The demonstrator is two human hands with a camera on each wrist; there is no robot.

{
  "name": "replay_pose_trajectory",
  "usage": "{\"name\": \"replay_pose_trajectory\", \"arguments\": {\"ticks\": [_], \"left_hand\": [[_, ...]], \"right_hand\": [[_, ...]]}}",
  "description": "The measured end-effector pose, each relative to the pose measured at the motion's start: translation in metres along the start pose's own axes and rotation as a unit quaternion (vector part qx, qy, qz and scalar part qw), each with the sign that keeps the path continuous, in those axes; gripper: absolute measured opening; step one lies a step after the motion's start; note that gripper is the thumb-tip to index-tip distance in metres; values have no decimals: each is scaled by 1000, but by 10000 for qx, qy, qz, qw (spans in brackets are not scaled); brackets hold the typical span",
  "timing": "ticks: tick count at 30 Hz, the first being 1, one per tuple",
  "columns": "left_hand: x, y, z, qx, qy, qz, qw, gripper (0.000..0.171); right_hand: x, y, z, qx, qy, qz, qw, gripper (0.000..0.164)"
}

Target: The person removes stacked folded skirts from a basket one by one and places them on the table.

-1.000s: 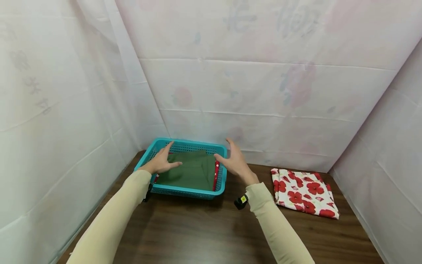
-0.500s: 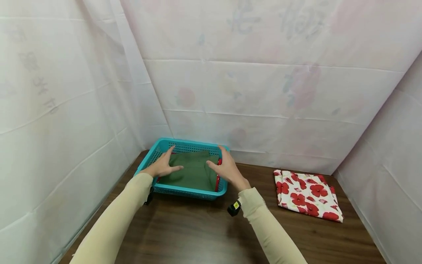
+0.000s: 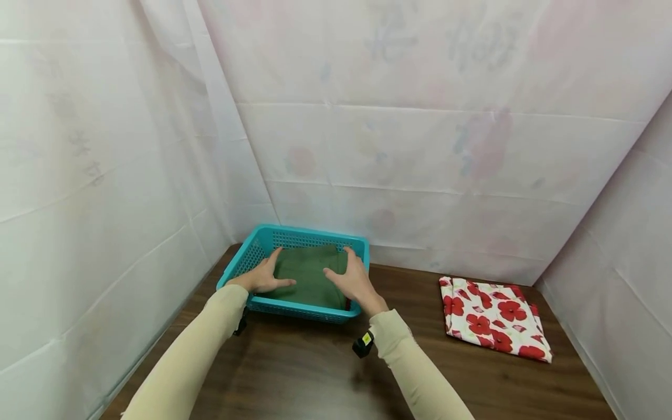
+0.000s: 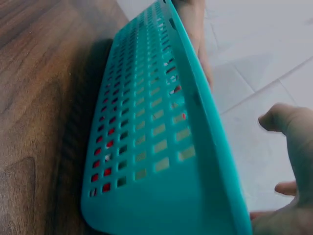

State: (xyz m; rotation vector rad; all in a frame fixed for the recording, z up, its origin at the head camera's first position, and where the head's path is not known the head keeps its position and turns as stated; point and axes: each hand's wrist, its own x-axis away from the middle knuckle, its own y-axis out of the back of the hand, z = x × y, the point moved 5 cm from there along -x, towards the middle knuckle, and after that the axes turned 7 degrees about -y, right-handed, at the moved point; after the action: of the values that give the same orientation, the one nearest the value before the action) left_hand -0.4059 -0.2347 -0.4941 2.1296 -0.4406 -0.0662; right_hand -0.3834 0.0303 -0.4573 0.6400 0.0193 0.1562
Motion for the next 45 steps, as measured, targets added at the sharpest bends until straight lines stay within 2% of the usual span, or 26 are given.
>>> {"name": "replay_pose_trajectory", "arguments": {"ticks": [7,12,15,21,30,37,45], "left_hand": [[2,-3,1,-32,190,163,9997,120],[-2,0,-3,-93,94,178,9998,119],[-4,1,-5,-84,10,188,9998,117],[-3,5,-5,119,118,163,9997,115],[-8,5,2,376,246,246,9987,122],[-3,4,2,380,413,388,9977,123],[-5,5,5,727,604,487,9943,124]], "right_hand": [[-2,-15,0,277,-681,-20,9973,94],[1,-24,-3,211,-1241,167,9919,99],[1,-27,-8,203,-1388,236,9898,99],[-2,-29,-13,180,-1322,224,9908,99],[-4,-30,-14,198,-1271,423,9908,97],[-4,-31,-12,203,-1081,524,9925,89],[-6,-30,-11,72,-957,545,9939,82]]}}
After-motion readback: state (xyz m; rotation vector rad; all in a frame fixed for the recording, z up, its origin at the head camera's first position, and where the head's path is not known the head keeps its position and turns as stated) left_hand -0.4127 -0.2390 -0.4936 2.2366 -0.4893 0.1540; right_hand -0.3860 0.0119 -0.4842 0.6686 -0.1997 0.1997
